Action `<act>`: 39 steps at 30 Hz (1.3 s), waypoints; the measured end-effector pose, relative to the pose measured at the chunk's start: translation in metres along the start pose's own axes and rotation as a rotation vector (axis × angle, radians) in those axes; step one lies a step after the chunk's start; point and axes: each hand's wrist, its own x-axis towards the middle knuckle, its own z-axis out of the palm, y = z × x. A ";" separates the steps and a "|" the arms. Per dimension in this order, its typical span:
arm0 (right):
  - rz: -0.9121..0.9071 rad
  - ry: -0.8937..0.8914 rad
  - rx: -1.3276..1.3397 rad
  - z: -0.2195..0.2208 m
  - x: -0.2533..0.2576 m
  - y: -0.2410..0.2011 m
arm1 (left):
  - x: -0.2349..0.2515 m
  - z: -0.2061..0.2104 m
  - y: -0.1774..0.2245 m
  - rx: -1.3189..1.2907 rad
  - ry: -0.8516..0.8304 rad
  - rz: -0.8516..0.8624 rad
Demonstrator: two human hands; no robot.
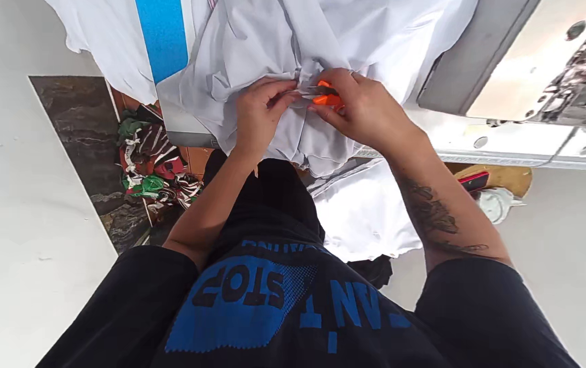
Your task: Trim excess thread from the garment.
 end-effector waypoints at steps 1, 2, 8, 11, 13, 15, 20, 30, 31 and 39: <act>-0.013 -0.006 -0.028 0.001 0.000 0.000 | 0.001 -0.002 0.000 0.021 -0.003 0.016; -0.020 -0.008 -0.056 0.001 0.000 -0.001 | 0.000 -0.004 0.000 0.053 -0.001 0.042; 0.061 0.031 -0.219 0.014 0.004 -0.015 | -0.013 -0.012 0.007 0.232 0.104 0.265; 0.054 0.060 -0.233 0.016 0.008 -0.022 | -0.018 -0.010 0.010 0.307 0.211 0.392; 0.025 0.093 -0.246 0.018 0.009 -0.024 | -0.020 -0.010 0.010 0.325 0.224 0.446; -0.012 0.116 -0.260 0.020 0.012 -0.025 | -0.021 -0.008 0.009 0.322 0.220 0.478; 0.029 0.078 -0.223 0.020 0.012 -0.020 | -0.024 -0.007 0.007 0.282 0.186 0.472; -0.099 0.130 -0.199 0.023 -0.017 -0.037 | -0.045 -0.019 -0.003 0.174 0.219 0.497; -0.097 0.143 -0.212 0.026 -0.016 -0.038 | -0.046 -0.020 -0.003 0.173 0.221 0.504; -0.097 0.153 -0.206 0.035 -0.012 -0.043 | -0.052 -0.020 -0.001 0.146 0.251 0.469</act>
